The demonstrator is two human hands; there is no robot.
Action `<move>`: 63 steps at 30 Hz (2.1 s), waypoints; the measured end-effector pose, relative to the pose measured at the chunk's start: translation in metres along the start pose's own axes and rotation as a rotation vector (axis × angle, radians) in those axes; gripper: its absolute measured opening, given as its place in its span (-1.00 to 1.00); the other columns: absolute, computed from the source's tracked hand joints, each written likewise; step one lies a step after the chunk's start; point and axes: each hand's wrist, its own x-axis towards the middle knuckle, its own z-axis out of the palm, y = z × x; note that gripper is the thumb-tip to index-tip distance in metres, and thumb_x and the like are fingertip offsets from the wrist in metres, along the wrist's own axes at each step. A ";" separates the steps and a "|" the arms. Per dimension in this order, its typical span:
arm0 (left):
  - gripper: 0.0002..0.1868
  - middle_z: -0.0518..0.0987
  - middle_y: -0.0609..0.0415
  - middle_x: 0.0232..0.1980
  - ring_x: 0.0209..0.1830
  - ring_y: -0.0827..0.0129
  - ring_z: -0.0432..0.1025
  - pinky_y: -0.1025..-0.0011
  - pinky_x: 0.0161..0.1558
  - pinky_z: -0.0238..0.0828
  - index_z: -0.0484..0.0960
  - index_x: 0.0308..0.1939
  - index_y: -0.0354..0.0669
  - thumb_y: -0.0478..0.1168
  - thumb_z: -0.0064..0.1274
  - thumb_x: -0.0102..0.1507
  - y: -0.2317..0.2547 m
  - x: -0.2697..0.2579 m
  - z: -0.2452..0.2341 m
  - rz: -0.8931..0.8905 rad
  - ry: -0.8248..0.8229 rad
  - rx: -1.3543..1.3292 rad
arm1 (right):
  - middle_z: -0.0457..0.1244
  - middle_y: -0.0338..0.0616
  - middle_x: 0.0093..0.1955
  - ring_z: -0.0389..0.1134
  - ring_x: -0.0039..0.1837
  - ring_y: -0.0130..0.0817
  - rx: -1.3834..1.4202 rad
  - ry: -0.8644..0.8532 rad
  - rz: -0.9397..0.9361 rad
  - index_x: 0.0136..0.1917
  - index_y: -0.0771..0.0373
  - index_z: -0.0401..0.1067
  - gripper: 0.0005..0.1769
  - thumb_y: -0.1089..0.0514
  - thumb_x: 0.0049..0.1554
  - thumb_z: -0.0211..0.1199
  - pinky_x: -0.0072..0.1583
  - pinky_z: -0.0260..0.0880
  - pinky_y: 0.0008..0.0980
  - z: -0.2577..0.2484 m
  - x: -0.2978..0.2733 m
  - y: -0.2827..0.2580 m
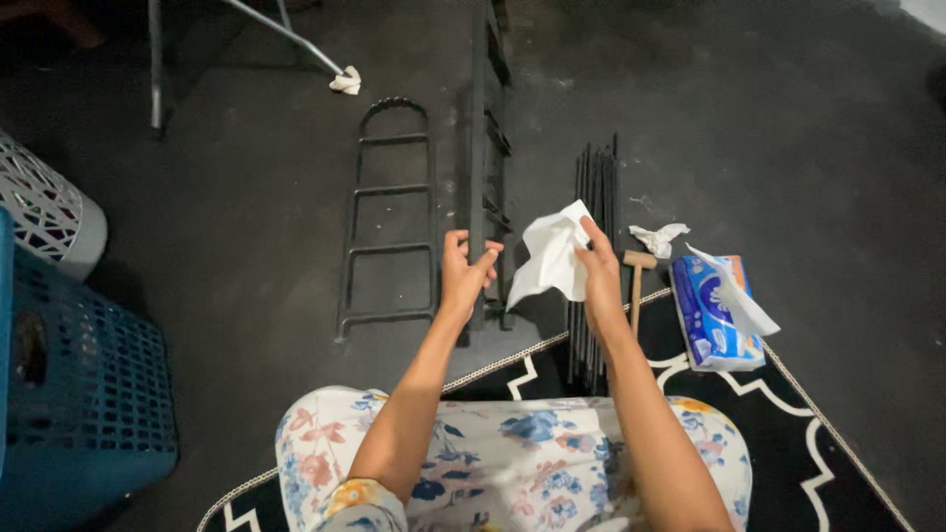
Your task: The person disassembles a metal shoe rack by removing the side frame and all horizontal rods, then wipes the side frame with a tissue. The rods and side frame are placed on the floor.
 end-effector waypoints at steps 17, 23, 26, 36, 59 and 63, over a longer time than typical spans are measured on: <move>-0.68 0.62 -0.29 -0.16 -0.18 -0.24 0.51 -0.02 -0.20 0.36 0.31 0.17 -0.26 -0.11 -0.18 0.46 0.026 -0.093 0.042 0.324 0.172 0.558 | 0.32 -0.21 0.19 0.34 0.16 -0.53 -0.097 -0.058 -0.166 0.39 0.33 0.30 -0.50 0.41 0.18 0.23 0.16 0.37 -0.50 0.076 -0.051 -0.019; -0.75 0.58 -0.29 -0.11 -0.12 -0.27 0.49 -0.07 -0.12 0.35 0.41 0.09 -0.29 -0.17 -0.15 0.45 0.044 -0.112 0.043 0.315 -0.019 0.630 | 0.35 -0.25 -0.04 0.37 -0.07 -0.54 -0.015 0.070 -0.201 0.19 0.30 0.37 -0.75 0.35 0.23 0.17 -0.07 0.40 -0.49 0.076 -0.042 0.004; -0.77 0.59 -0.19 -0.07 -0.05 -0.13 0.50 0.03 0.01 0.40 0.50 0.04 -0.27 -0.19 -0.10 0.40 0.070 -0.105 0.032 0.472 0.027 0.568 | 0.35 -0.26 -0.04 0.34 -0.08 -0.56 0.022 0.045 -0.167 0.19 0.32 0.44 -0.79 0.32 0.28 0.14 -0.09 0.35 -0.53 0.064 -0.031 0.008; -0.45 0.64 -0.09 -0.12 -0.13 0.15 0.50 0.23 -0.10 0.39 0.64 -0.03 -0.26 0.11 -0.31 0.48 0.077 -0.051 -0.101 0.331 0.189 0.664 | 0.34 -0.29 -0.08 0.36 -0.13 -0.54 0.332 -0.171 -0.051 0.19 0.26 0.48 -0.78 0.28 0.29 0.13 -0.08 0.39 -0.51 0.016 -0.012 -0.006; -0.35 0.68 -0.06 -0.26 -0.20 0.24 0.57 0.22 -0.14 0.44 0.61 -0.01 -0.29 0.12 -0.50 0.39 -0.048 -0.057 -0.082 -0.050 0.076 0.234 | 0.02 0.01 0.66 -0.17 0.71 0.16 -0.966 -0.439 -0.616 0.57 0.22 0.21 -0.48 0.08 0.40 -0.12 0.62 -0.27 0.06 0.145 -0.095 0.034; -0.25 0.60 -0.34 -0.09 -0.06 -0.08 0.47 0.07 0.03 0.35 0.60 0.02 -0.51 0.14 -0.52 0.51 -0.056 -0.065 -0.080 0.013 0.043 0.272 | 0.07 -0.08 0.61 -0.15 0.67 0.20 -1.329 -0.397 -0.820 0.53 0.15 0.22 -0.41 0.12 0.24 0.03 0.60 -0.23 0.20 0.146 -0.051 0.010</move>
